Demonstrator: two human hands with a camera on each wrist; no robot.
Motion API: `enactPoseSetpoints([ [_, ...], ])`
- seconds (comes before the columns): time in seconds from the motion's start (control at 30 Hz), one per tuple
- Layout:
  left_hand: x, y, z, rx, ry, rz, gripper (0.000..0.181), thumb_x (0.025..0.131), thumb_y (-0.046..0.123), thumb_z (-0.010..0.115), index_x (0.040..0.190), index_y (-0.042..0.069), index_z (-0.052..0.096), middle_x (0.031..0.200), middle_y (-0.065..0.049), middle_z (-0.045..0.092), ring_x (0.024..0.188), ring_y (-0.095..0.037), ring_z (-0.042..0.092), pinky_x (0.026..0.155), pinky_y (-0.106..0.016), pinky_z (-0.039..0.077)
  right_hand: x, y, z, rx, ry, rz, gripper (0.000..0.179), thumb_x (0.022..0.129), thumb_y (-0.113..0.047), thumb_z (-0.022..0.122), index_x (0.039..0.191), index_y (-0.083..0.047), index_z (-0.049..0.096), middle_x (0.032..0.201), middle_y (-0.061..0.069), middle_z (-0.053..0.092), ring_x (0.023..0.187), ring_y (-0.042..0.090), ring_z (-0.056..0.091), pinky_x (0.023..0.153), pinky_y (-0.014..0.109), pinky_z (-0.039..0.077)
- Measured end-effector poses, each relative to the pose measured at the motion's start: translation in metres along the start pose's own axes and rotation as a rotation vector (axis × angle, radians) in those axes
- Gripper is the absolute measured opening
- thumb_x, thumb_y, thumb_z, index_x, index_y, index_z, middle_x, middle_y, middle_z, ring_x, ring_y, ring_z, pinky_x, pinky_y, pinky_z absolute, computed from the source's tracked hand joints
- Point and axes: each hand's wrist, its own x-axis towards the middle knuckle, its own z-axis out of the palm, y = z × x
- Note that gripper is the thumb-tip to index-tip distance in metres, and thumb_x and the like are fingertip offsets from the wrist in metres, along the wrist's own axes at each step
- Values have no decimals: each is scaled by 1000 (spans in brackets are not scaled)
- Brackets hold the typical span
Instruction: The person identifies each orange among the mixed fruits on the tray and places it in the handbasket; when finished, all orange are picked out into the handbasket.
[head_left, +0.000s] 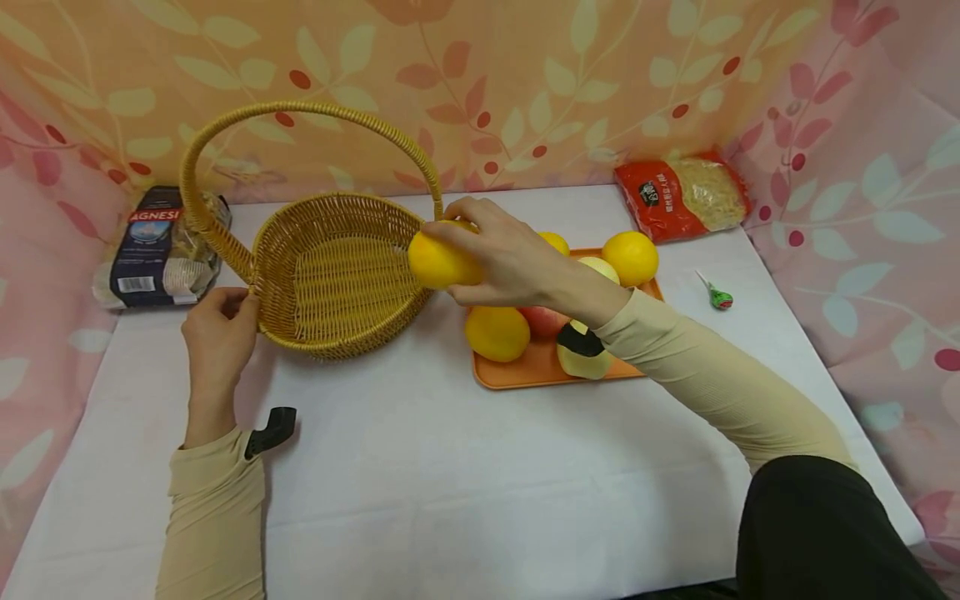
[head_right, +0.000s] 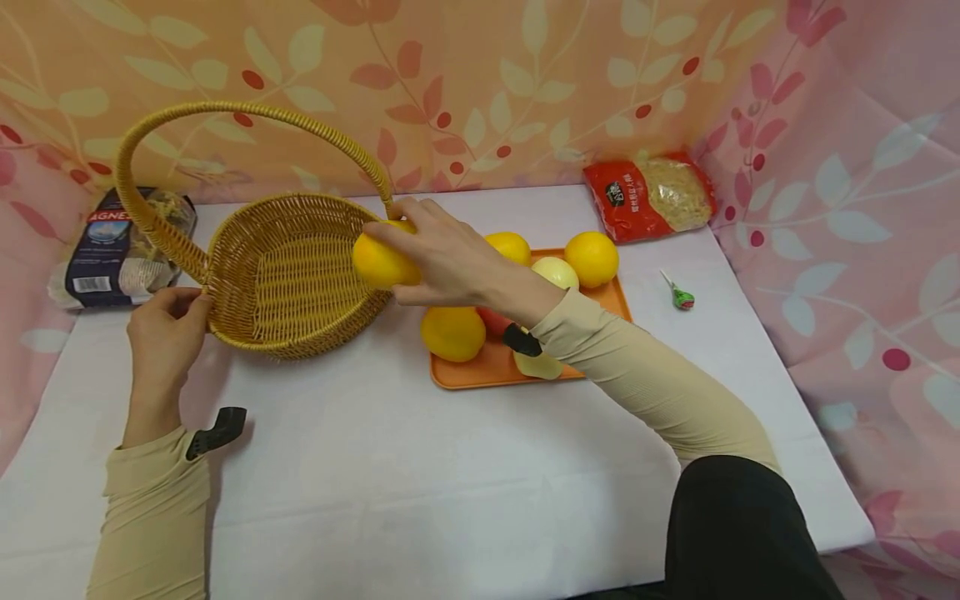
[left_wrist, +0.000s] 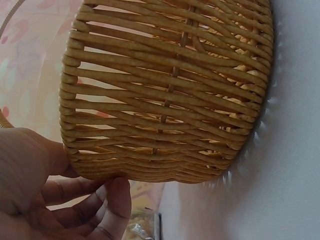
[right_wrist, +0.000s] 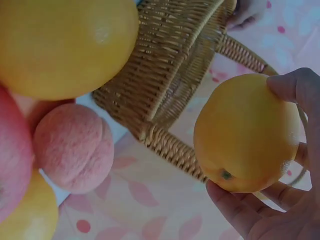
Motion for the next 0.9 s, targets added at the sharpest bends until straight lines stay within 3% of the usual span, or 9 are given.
enactPoseSetpoints([
  [0.43, 0, -3, 0, 4, -17, -4, 35, 95, 25, 52, 113, -1, 68, 71, 15, 48, 59, 6, 46, 54, -11, 38, 41, -18, 23, -53, -203, 63, 64, 85, -36, 65, 144, -21, 46, 137, 8, 49, 114, 25, 52, 87, 41, 52],
  [0.9, 2, -1, -1, 27, -32, -19, 37, 96, 28, 51, 116, 1, 67, 76, 10, 51, 63, 4, 46, 56, -12, 38, 67, -19, 49, -121, -301, 75, 63, 88, -36, 67, 145, -19, 46, 136, 8, 52, 115, 28, 55, 91, 40, 52],
])
